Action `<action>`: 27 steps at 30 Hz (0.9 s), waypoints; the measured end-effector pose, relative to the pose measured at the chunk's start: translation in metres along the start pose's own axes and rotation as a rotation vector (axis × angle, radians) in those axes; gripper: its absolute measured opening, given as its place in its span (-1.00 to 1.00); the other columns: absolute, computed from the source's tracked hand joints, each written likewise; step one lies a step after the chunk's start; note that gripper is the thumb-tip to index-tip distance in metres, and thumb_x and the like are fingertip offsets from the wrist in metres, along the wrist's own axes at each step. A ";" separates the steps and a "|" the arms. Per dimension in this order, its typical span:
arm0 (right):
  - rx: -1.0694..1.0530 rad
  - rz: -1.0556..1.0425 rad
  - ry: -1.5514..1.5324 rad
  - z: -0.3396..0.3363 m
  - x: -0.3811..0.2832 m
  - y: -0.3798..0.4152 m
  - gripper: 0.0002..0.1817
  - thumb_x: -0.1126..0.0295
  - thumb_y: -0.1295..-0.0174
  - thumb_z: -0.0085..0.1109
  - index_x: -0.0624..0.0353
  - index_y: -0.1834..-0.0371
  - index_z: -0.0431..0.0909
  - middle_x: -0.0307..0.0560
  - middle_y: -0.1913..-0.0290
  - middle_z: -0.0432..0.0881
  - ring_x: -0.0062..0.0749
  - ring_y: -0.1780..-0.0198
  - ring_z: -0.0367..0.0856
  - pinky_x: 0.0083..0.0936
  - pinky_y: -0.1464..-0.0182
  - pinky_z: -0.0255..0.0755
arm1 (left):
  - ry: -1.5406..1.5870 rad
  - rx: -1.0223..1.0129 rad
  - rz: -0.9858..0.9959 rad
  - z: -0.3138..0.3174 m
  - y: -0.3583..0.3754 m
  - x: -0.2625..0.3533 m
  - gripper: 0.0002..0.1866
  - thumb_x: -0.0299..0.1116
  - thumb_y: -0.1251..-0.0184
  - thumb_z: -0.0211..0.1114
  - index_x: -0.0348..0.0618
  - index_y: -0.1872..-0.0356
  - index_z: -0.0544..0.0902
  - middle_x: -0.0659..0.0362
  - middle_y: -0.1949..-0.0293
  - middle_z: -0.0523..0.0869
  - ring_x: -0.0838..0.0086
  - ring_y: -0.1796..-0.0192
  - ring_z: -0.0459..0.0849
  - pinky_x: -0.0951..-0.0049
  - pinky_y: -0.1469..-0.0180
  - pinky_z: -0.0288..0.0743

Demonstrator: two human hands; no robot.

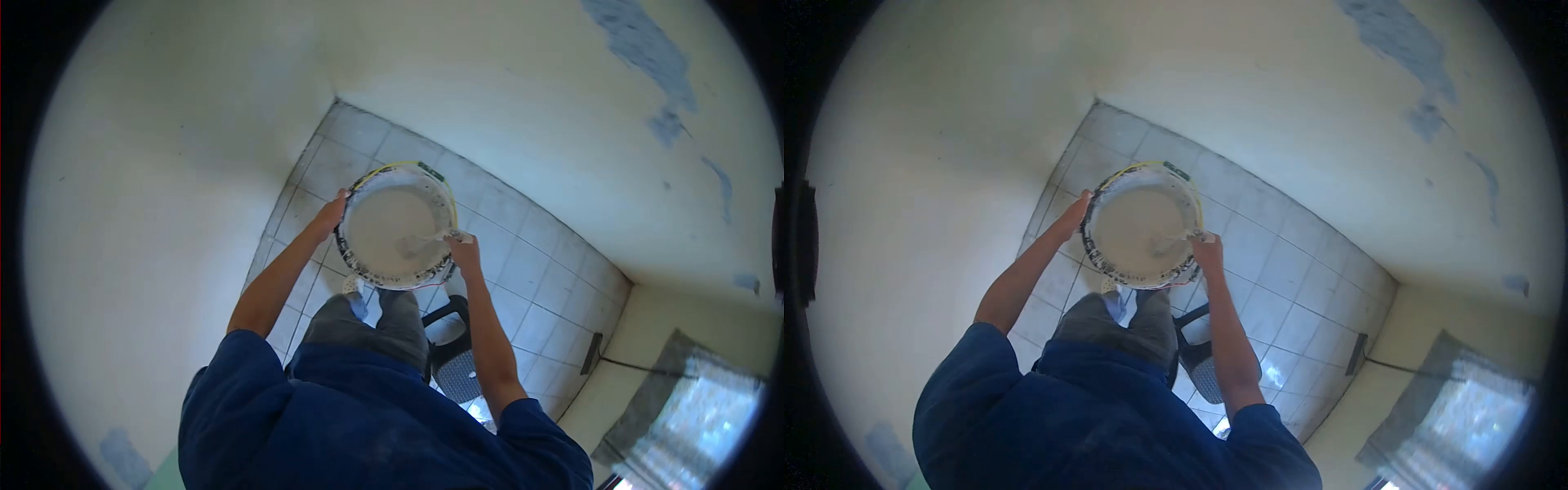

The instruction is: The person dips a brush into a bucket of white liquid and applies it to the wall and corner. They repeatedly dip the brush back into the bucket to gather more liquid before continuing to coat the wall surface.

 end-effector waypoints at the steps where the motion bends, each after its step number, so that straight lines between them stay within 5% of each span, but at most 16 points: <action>1: -0.033 0.039 -0.027 0.001 0.004 0.001 -0.73 0.32 0.03 0.19 0.35 0.40 0.60 -0.13 0.55 0.60 -0.46 0.49 0.53 -0.48 0.36 0.38 | 0.001 0.000 0.012 0.002 0.004 0.003 -0.21 0.25 -0.26 -0.33 -0.36 0.02 0.49 -0.11 0.07 0.56 0.25 -0.03 0.49 0.39 -0.12 0.25; 11: -0.037 0.312 0.031 -0.011 -0.012 0.006 -0.70 0.30 0.05 0.22 0.33 0.33 0.61 -0.14 0.48 0.62 -0.53 0.45 0.52 -0.53 0.36 0.37 | -0.297 0.125 -0.227 -0.001 0.005 0.000 -0.10 0.28 -0.23 -0.33 -0.60 0.02 0.41 -0.33 -0.03 0.44 -0.01 -0.15 0.40 0.22 -0.18 0.19; 14: -0.190 0.327 0.086 -0.018 -0.041 0.008 -0.70 0.29 0.05 0.23 0.33 0.34 0.61 -0.12 0.47 0.62 -0.52 0.43 0.52 -0.51 0.33 0.38 | -0.400 0.115 -0.250 -0.004 0.001 -0.001 -0.25 0.17 -0.29 -0.35 -0.40 -0.09 0.38 -0.35 0.03 0.48 -0.10 -0.11 0.42 0.14 -0.15 0.23; 17: -0.106 0.310 0.104 -0.008 -0.002 0.003 -0.72 0.30 0.04 0.23 0.32 0.37 0.61 -0.09 0.47 0.62 -0.49 0.44 0.53 -0.49 0.32 0.38 | -0.537 0.103 -0.145 0.005 0.031 0.041 -0.47 0.01 -0.36 -0.37 -0.08 -0.15 0.30 -0.34 0.09 0.49 -0.16 -0.05 0.44 0.07 -0.11 0.27; 20: -0.209 0.404 0.145 0.004 0.052 -0.012 -0.47 0.18 0.12 0.31 0.40 0.18 0.47 0.16 0.27 0.61 -0.19 0.23 0.61 -0.43 0.20 0.45 | -0.636 0.087 -0.163 0.007 0.022 0.035 -0.63 -0.13 -0.38 -0.38 0.16 -0.13 0.24 -0.32 0.12 0.49 -0.18 0.01 0.46 0.03 -0.07 0.30; 24: -0.269 0.398 0.145 -0.012 -0.029 -0.022 -0.39 0.13 0.15 0.33 0.45 0.16 0.44 0.23 0.23 0.59 -0.10 0.15 0.58 -0.36 0.14 0.44 | -0.846 0.246 -0.004 0.011 0.024 0.030 -0.54 -0.03 -0.33 -0.19 -0.19 -0.02 0.34 -0.32 0.11 0.48 -0.17 0.05 0.47 0.05 -0.05 0.32; 27: -0.183 0.300 0.200 0.002 0.019 -0.032 -0.40 0.14 0.16 0.34 0.43 0.16 0.44 0.22 0.24 0.59 -0.12 0.16 0.59 -0.34 0.14 0.43 | -0.720 0.574 0.132 0.016 0.030 -0.005 -0.45 0.03 -0.28 -0.07 -0.41 0.15 0.40 -0.33 0.20 0.50 -0.16 0.10 0.49 0.05 0.01 0.33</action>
Point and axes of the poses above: each hand's wrist, its own y-axis away from the middle knuckle, its own z-axis out of the palm, x = y × z, the point moved 5 cm from there along -y, towards the middle knuckle
